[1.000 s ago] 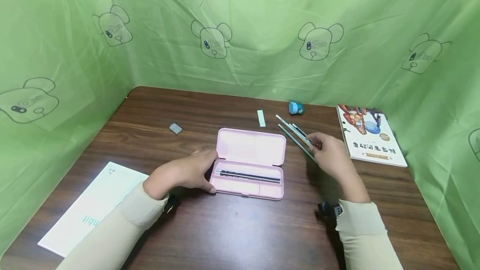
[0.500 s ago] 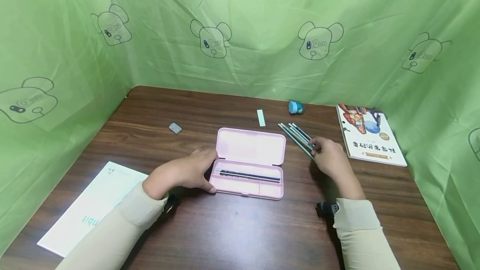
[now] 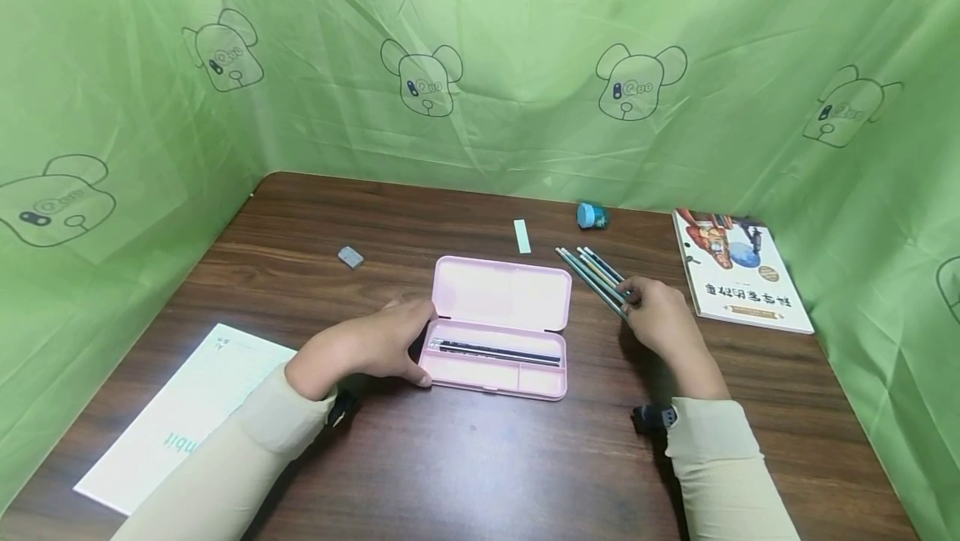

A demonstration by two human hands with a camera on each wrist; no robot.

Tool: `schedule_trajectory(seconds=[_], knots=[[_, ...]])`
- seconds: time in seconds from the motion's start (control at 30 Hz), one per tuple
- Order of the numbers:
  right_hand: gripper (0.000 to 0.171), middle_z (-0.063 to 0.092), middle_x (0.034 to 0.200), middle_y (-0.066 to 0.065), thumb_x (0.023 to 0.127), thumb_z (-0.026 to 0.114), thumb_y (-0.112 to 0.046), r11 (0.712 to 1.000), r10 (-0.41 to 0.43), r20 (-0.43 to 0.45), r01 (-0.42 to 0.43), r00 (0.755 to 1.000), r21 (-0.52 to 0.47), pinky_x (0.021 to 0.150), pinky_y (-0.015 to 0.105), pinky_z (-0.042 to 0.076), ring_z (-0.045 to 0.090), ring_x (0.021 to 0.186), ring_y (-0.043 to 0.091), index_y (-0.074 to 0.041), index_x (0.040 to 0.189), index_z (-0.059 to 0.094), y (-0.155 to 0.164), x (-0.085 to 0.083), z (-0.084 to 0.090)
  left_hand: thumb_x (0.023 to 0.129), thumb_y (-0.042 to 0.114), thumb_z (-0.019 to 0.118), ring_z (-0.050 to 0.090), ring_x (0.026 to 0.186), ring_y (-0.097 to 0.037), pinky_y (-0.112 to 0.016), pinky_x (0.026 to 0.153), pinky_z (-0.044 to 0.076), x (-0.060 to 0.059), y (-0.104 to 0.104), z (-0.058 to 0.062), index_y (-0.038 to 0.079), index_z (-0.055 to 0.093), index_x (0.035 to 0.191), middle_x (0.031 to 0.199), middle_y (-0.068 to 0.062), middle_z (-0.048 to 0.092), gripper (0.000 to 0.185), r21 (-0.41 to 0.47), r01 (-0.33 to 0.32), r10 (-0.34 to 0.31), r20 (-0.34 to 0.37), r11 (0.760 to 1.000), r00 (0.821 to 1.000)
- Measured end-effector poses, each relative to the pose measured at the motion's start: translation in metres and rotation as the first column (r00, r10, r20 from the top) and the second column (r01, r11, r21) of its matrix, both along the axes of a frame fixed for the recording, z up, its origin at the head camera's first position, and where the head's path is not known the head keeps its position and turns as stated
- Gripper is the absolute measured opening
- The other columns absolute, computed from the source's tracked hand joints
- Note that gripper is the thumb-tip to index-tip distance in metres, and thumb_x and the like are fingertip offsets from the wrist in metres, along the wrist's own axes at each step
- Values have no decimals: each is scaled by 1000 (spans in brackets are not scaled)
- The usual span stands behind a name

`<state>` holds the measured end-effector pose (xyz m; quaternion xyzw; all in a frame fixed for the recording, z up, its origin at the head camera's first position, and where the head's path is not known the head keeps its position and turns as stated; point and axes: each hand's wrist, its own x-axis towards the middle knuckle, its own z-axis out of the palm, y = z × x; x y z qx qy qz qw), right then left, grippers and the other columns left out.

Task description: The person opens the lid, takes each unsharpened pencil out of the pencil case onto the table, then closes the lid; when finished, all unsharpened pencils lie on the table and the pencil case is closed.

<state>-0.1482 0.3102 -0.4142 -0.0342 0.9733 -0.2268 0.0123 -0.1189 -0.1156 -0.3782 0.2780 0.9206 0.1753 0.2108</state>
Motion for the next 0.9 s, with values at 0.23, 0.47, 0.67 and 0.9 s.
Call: schedule_trajectory(seconds=[0.23, 0.47, 0.67, 0.9], knots=[[27, 81, 104, 24, 97, 71, -1, 1000, 1, 1, -1, 1000, 1, 76, 46, 57, 76, 92, 37, 2, 123, 77, 0, 0, 0, 82, 30, 102, 59, 139, -38, -53, 132, 36, 0, 0, 0, -1, 59, 128, 137, -17, 67, 71, 2, -3, 3, 5, 1000, 1000], [27, 81, 105, 24, 99, 72, -2, 1000, 3, 4, -3, 1000, 14, 76, 47, 56, 74, 90, 36, 2, 125, 76, -3, 1, 3, 82, 30, 102, 60, 137, -37, -53, 131, 37, 1, 0, 1, -2, 59, 128, 135, -17, 67, 70, 7, -1, 1, 5, 1000, 1000], [27, 81, 103, 16, 101, 75, -3, 992, 124, -62, -124, 990, -3, 77, 48, 57, 71, 90, 29, -3, 127, 78, -32, 16, 28, 82, 30, 102, 59, 137, -39, -52, 129, 39, 1, 0, 1, -1, 59, 127, 135, -17, 67, 70, 4, 2, -2, 4, 1000, 1000], [34, 83, 111, 10, 96, 77, 7, 878, 479, -61, -479, 876, 13, 94, 53, 66, 79, 105, 29, -2, 128, 78, -97, 48, 47, 82, 30, 102, 58, 138, -39, -52, 130, 38, 1, 0, 2, -1, 58, 127, 134, -17, 66, 70, 0, -1, 1, -1, 1000, 1000]])
